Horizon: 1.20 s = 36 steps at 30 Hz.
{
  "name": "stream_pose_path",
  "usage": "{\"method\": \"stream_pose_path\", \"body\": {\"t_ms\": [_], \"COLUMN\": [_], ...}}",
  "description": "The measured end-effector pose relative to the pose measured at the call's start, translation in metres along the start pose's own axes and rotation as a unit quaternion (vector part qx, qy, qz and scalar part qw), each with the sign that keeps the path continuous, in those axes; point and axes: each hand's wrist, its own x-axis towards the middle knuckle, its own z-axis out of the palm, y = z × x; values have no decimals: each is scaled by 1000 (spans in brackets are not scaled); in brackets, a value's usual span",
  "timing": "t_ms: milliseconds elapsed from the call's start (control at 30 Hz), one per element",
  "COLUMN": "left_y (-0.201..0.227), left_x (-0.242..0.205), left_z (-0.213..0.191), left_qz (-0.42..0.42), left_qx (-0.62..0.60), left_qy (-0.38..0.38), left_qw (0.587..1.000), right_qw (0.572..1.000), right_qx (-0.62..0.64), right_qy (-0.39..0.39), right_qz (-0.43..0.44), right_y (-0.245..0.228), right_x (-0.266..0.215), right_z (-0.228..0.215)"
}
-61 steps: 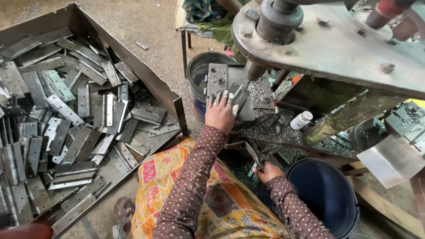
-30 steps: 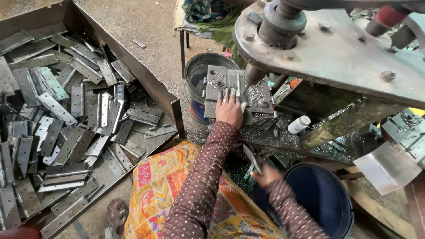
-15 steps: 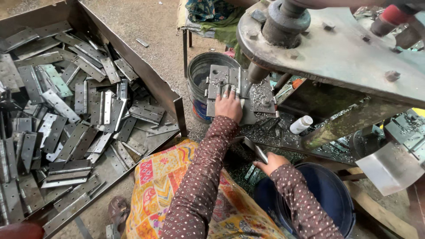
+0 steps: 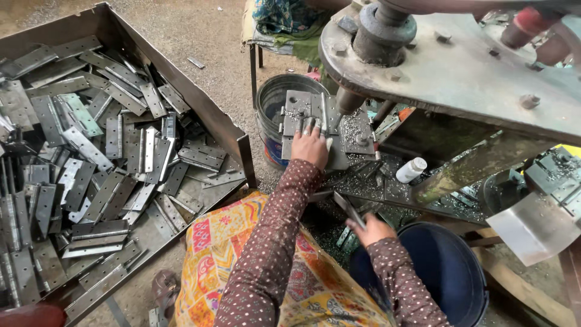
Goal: The person repeatedly picks up metal hinge pieces from a bin, places them into a manual punching machine, and operates the lever to punch holes. The processed pieces are then returned to the bin.
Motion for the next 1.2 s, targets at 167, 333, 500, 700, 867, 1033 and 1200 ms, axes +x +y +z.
{"method": "stream_pose_path", "body": {"t_ms": [167,333,500,700,867,1033,1200], "left_y": [43,48,42,37,22,1,28], "left_x": [-82,-125,-107,-60,-47,-64,-79], "left_z": [-24,-41,-53,-42,-15,-18,-30], "left_qz": [49,90,183,131,64,-70,-9], "left_qx": [42,36,-68,-1,47,123,21], "left_qy": [8,126,158,287,108,82,102], "left_qw": [998,987,968,949,991,987,995], "right_qw": [960,933,898,918,933,927,926], "right_qx": [115,206,218,163,197,220,209], "right_qy": [230,278,352,339,280,284,289], "right_qz": [-107,-105,-150,-126,-109,-104,-126], "right_y": [-26,-27,-24,-16,-10,-16,-26], "right_x": [-29,-39,-41,-30,-17,-32,-37], "right_z": [-43,-38,-40,-24,-22,-21,-36]}}
